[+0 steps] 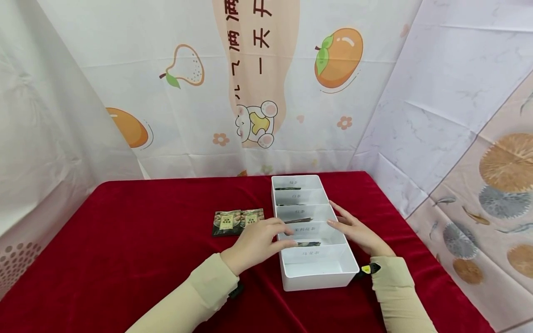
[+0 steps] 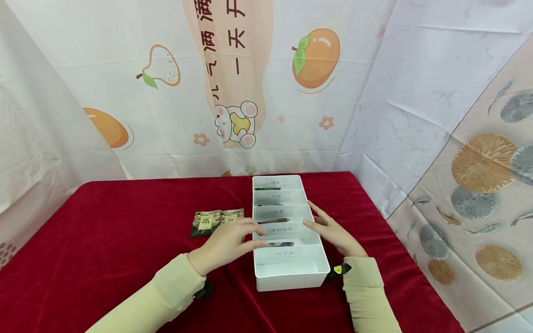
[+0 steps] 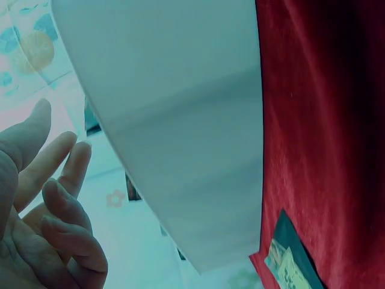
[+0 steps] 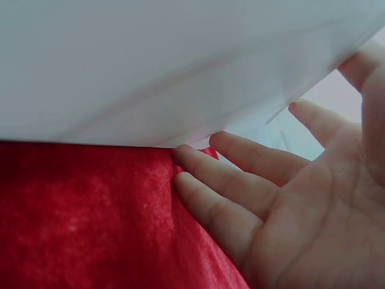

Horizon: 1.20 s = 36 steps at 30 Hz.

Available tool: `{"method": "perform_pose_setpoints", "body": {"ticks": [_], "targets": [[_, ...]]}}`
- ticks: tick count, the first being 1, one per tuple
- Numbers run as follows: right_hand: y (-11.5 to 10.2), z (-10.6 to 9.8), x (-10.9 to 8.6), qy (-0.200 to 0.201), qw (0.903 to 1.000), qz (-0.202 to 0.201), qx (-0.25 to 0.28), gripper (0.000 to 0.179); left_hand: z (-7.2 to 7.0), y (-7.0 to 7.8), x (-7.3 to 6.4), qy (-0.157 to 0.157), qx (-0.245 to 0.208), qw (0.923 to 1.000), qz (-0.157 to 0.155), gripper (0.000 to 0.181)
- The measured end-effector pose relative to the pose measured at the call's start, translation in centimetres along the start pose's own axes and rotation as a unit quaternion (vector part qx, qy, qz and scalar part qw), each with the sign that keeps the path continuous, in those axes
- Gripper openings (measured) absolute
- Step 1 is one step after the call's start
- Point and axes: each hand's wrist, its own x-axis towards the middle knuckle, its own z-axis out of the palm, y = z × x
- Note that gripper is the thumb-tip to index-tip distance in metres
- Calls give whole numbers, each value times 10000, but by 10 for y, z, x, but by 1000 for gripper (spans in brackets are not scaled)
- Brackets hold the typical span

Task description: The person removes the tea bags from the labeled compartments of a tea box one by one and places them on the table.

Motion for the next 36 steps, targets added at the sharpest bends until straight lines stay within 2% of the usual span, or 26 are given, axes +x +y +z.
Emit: {"method": "perform_pose_setpoints", "body": {"ticks": [6,14,22,27,36], "targets": [[0,0,0,51,10000,10,-62,75,5,4,-1,-223,97,9997,40,30],[0,0,1,29,10000,15,-40,75,11,5,-1,-172,463,9984,288,26],[-1,0,0,49,9999,34,-84,75,12,5,0,-213,730,9970,131,20],[-1,0,0,63,9999,49,-111,75,13,5,0,-286,733,9969,11,15],[0,1,-1,24,10000,16,-16,75,15,1,-2,-88,733,9972,123,11]]}}
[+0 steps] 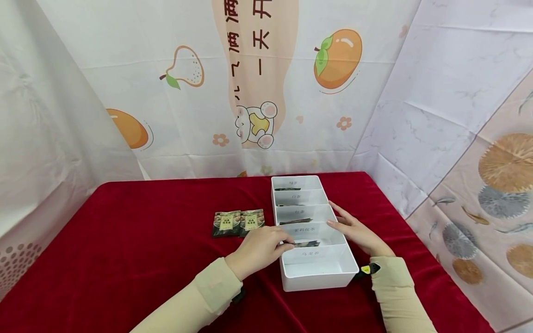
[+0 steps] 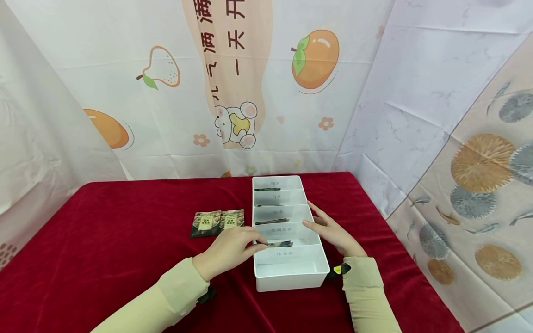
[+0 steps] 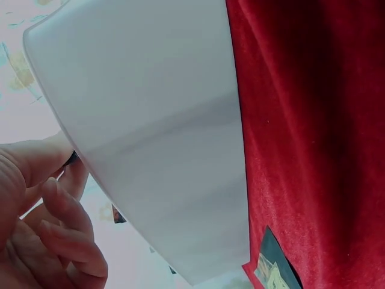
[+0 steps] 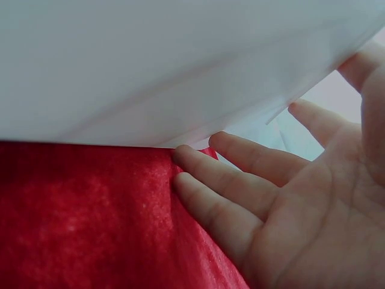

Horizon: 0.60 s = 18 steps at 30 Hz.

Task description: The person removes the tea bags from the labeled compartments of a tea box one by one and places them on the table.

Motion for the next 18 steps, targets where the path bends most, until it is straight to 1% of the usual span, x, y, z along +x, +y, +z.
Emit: {"method": "perform_pose_setpoints", "body": {"ticks": [6,11,18], "targets": [[0,0,0,4,10000,-12,-29,75,0,-1,1,242,-14,9996,148,9],[0,1,0,-9,10000,-7,7,75,-1,-2,0,340,-190,9992,109,11],[-1,0,0,58,9999,39,-132,75,-10,-3,1,449,-571,9974,19,14]]}}
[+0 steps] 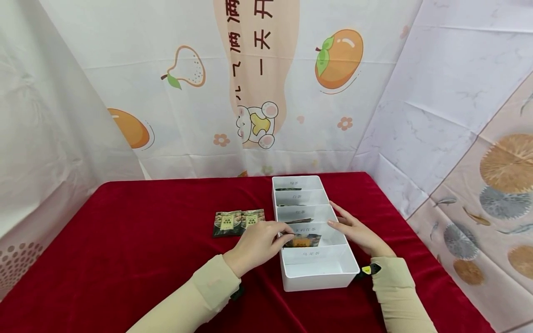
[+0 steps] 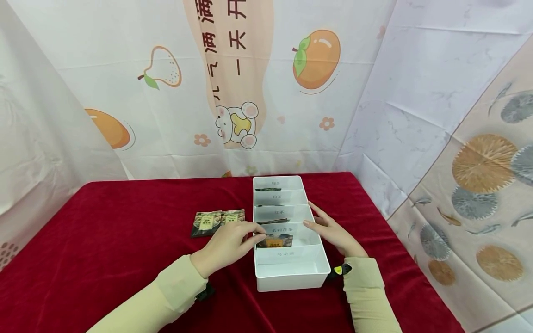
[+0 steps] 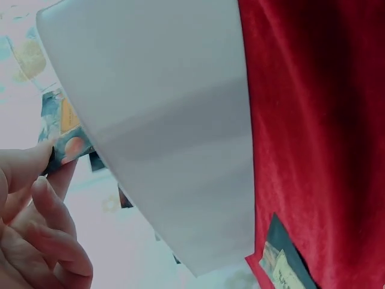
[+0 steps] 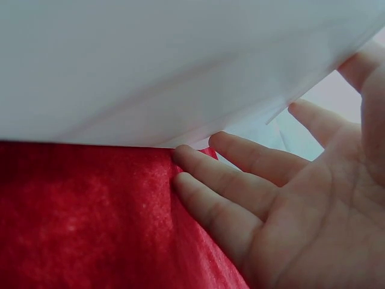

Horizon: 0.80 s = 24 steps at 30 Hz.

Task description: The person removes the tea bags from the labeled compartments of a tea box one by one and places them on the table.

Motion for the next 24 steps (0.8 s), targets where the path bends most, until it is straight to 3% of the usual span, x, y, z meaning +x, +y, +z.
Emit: {"method": "perform_pose_setpoints", "body": {"ticks": [14,24], "targets": [[0,-1,1,71,9997,82,-197,75,-20,-3,6,797,-498,9948,-392,12],[0,0,1,95,9997,97,-186,75,-38,-11,10,1005,-1019,9873,-689,11]]}}
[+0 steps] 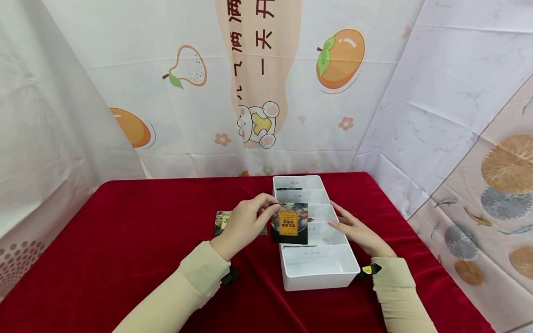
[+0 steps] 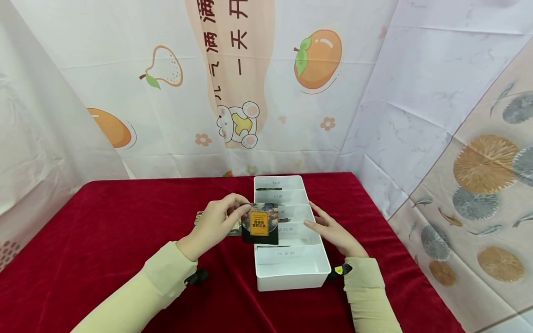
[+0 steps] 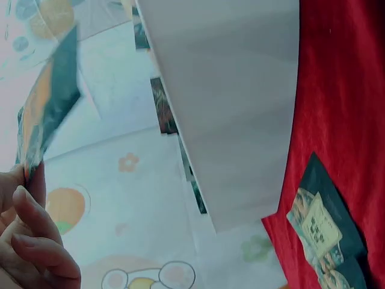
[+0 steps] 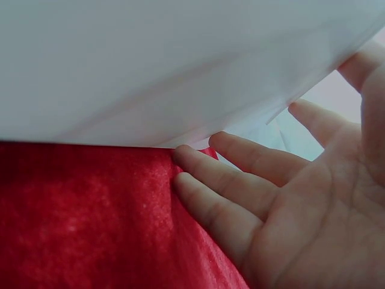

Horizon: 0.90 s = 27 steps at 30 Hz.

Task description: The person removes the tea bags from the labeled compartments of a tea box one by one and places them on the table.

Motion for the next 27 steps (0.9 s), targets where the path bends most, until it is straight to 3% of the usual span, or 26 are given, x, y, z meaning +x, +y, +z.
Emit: {"method": "perform_pose_setpoints", "body": {"ticks": [5,14,27], "targets": [[0,-1,-1,-22,10000,-62,36,75,-8,-6,2,26,-82,9995,-308,11],[0,0,-1,-170,9994,-159,260,74,-20,-25,2,-29,228,9945,-1022,12],[1,0,-1,-166,9993,-179,277,74,-33,-75,-6,-133,162,9844,-1749,18]]}}
